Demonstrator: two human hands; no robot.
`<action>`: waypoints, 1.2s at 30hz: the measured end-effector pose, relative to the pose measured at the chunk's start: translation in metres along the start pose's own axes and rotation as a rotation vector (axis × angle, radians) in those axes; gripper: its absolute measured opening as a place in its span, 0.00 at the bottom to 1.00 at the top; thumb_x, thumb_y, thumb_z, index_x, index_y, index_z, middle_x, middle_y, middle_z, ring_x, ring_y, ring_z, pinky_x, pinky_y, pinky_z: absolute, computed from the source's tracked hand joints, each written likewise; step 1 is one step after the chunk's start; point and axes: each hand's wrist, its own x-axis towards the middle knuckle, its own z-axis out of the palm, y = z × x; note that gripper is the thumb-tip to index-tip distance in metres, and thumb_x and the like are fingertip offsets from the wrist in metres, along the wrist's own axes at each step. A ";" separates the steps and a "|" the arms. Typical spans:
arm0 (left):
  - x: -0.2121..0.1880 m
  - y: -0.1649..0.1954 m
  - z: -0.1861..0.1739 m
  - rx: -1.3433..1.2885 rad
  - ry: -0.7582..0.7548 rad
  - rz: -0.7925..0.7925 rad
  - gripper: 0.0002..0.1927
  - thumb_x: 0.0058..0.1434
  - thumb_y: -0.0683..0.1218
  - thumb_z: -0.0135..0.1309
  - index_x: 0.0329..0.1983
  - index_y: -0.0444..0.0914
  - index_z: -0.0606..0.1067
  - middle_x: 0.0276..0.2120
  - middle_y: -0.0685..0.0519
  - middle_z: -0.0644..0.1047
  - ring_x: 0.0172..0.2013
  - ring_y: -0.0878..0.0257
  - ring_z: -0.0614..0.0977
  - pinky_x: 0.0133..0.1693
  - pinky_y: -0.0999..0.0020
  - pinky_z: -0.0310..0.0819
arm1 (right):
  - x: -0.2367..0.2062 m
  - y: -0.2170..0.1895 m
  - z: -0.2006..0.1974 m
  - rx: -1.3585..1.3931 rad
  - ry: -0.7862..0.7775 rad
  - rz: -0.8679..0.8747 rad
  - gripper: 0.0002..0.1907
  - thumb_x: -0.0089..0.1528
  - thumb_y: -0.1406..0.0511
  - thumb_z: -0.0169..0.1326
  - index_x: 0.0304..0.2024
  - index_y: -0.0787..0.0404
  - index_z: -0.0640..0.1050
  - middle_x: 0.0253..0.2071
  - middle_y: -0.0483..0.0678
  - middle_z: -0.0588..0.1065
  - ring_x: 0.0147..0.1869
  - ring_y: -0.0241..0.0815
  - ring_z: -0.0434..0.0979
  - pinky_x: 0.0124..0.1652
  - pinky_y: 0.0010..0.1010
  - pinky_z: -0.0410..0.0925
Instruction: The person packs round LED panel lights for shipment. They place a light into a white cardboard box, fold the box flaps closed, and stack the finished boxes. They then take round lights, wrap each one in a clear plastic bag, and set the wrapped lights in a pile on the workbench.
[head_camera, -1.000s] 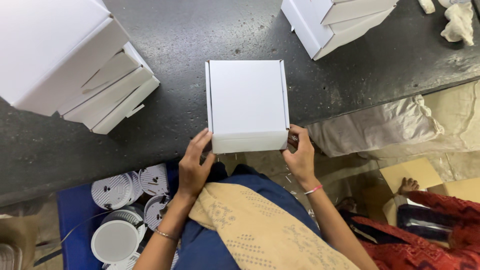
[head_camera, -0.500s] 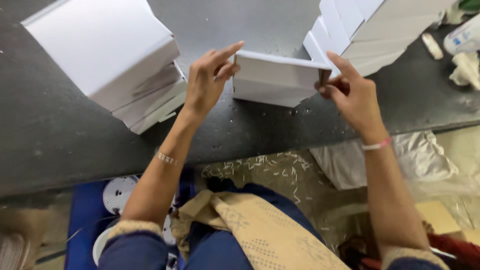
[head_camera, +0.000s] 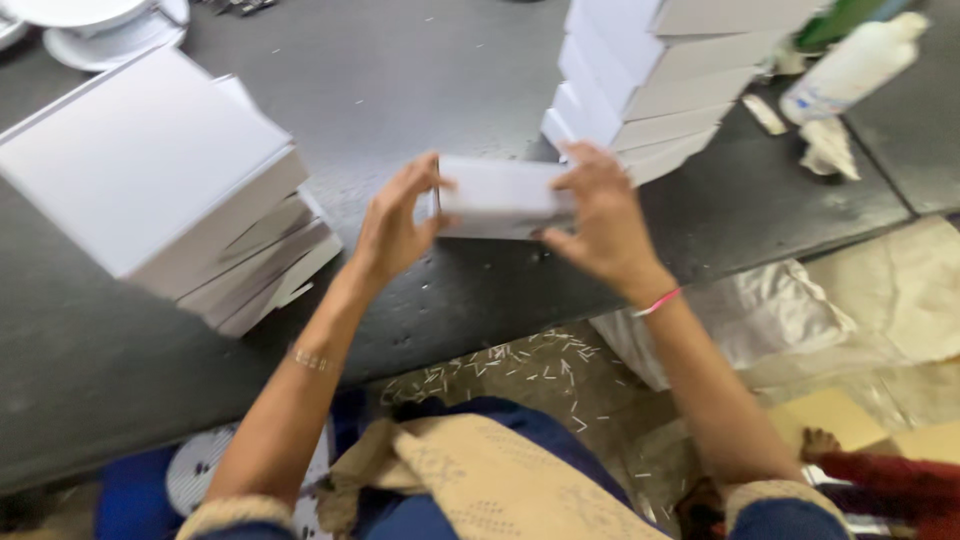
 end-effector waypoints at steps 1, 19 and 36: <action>-0.009 0.017 0.003 0.036 -0.039 0.051 0.27 0.54 0.37 0.68 0.56 0.40 0.71 0.62 0.47 0.74 0.56 0.49 0.81 0.56 0.61 0.80 | -0.003 -0.013 -0.005 -0.011 -0.044 -0.030 0.38 0.43 0.67 0.70 0.55 0.61 0.72 0.61 0.57 0.71 0.62 0.60 0.69 0.59 0.49 0.64; -0.131 0.084 -0.155 0.701 0.630 -0.353 0.26 0.72 0.42 0.56 0.71 0.35 0.63 0.69 0.44 0.66 0.68 0.52 0.70 0.66 0.58 0.69 | -0.164 0.064 -0.101 -0.618 -0.058 0.482 0.32 0.49 0.70 0.69 0.56 0.50 0.78 0.54 0.46 0.78 0.63 0.49 0.75 0.62 0.48 0.64; -0.116 0.054 -0.182 0.133 0.656 -0.747 0.31 0.69 0.51 0.56 0.69 0.29 0.66 0.63 0.39 0.71 0.64 0.49 0.71 0.65 0.55 0.64 | -0.097 0.149 -0.159 -0.188 0.156 0.728 0.25 0.63 0.60 0.56 0.63 0.56 0.71 0.60 0.51 0.72 0.63 0.47 0.72 0.61 0.42 0.66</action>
